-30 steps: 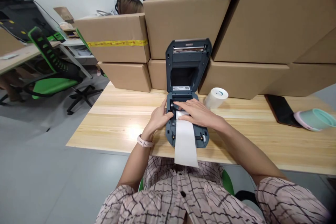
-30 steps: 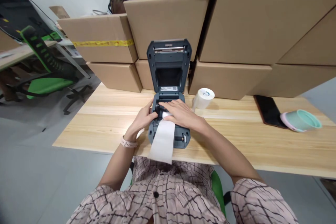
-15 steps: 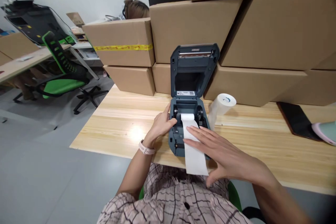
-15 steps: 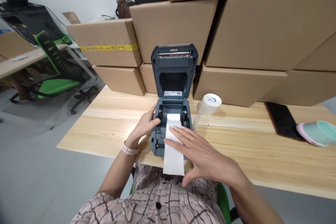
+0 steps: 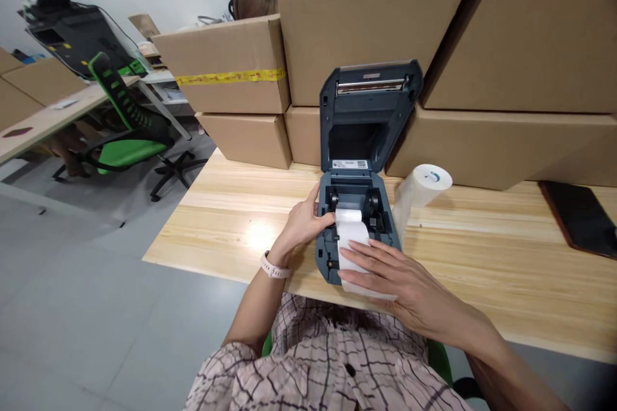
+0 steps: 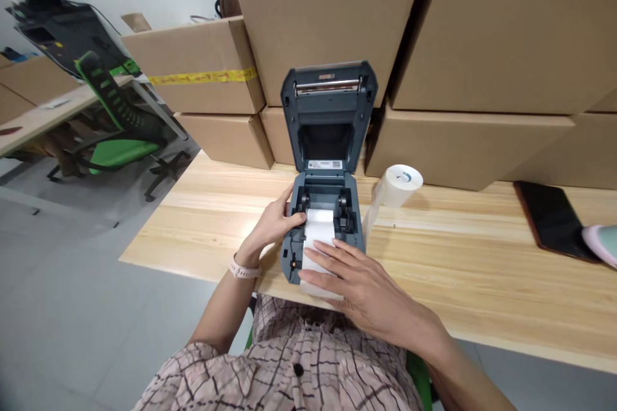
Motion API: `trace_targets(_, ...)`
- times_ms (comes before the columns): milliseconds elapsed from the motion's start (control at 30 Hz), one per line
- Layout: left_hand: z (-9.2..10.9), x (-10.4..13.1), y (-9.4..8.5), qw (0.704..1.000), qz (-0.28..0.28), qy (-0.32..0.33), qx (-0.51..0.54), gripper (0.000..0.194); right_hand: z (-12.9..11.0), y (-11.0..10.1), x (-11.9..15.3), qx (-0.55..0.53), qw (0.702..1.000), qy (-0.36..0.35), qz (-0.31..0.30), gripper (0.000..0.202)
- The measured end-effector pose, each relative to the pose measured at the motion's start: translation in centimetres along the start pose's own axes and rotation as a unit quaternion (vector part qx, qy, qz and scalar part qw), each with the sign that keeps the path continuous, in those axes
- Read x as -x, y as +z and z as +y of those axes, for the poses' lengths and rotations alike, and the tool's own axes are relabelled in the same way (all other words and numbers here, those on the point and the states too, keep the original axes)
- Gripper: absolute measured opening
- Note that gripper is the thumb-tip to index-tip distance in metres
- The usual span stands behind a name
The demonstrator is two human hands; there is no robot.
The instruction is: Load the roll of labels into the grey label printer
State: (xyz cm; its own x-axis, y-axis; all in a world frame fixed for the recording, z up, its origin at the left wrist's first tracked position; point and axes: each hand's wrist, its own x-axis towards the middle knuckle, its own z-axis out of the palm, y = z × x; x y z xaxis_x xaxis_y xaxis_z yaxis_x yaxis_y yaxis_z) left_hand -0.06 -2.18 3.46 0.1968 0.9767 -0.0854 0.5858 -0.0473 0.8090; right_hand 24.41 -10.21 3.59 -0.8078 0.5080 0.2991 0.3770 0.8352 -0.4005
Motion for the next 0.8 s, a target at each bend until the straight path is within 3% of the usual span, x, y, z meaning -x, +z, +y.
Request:
trace_targets(100,0.0,0.0,0.0,1.0,-0.001,0.005,-0.005,0.084,0.0,0.1,0.0,-0.009,1.0,-0.005,0.006,0.051)
trace_targets(300,-0.4,-0.1,0.0,1.0,0.001,0.014,-0.014,0.085,0.0,0.3,0.2,-0.022,1.0,-0.002,0.01,0.067)
trace_targets(600,-0.6,-0.3,0.1,1.0,-0.001,0.011,-0.001,0.086,0.4,0.3,-0.4,-0.049,0.997,0.008,0.058,0.047)
trace_targets(800,-0.1,0.1,0.0,0.999,0.01,0.009,-0.033,0.083,-0.9,1.0,-0.1,0.011,0.998,0.025,0.063,0.057)
